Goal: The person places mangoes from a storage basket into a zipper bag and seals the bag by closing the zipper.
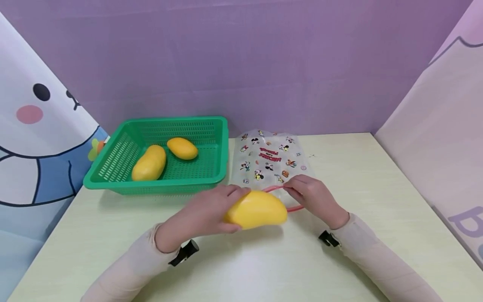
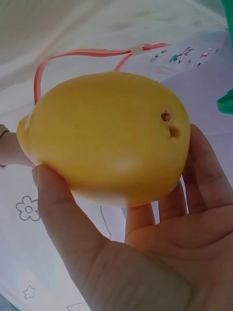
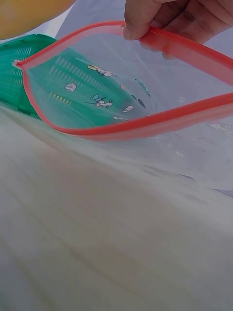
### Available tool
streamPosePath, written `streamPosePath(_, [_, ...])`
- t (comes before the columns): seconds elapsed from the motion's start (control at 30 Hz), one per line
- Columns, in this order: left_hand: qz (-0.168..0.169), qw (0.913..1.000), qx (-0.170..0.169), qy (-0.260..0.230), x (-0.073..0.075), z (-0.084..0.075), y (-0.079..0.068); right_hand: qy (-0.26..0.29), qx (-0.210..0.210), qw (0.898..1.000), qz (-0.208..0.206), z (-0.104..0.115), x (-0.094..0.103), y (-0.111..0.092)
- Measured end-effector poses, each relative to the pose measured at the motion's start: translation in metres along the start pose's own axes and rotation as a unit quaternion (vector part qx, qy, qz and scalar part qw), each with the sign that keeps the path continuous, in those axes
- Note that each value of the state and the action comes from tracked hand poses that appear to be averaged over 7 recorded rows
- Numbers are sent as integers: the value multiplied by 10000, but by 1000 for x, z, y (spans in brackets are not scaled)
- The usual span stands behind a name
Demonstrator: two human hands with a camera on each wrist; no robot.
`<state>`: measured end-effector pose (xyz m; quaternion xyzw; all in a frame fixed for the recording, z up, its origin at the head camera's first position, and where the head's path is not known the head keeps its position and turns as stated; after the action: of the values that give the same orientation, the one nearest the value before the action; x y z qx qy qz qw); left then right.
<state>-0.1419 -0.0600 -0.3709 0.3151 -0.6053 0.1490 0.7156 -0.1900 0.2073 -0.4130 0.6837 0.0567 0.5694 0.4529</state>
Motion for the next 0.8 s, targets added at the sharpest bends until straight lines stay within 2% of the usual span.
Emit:
streamPosePath(0.37, [-24, 9998, 112, 188, -6, -6, 6, 94, 58, 9999, -58, 1, 1, 2])
streamPosePath(0.8, [-187, 9985, 210, 470, -13, -12, 11, 56, -111, 9999, 19, 3, 3, 3])
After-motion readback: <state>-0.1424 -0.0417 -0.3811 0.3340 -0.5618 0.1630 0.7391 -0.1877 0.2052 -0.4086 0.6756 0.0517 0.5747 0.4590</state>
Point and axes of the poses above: each hand's wrist, its own y-axis towards the middle knuckle, its own x-axis out of the back of the hand, z = x × y, the point moved 2 cm from there along y, towards the middle knuckle, and after that the axes turned 6 degrees about y, right-handed, at the moved point
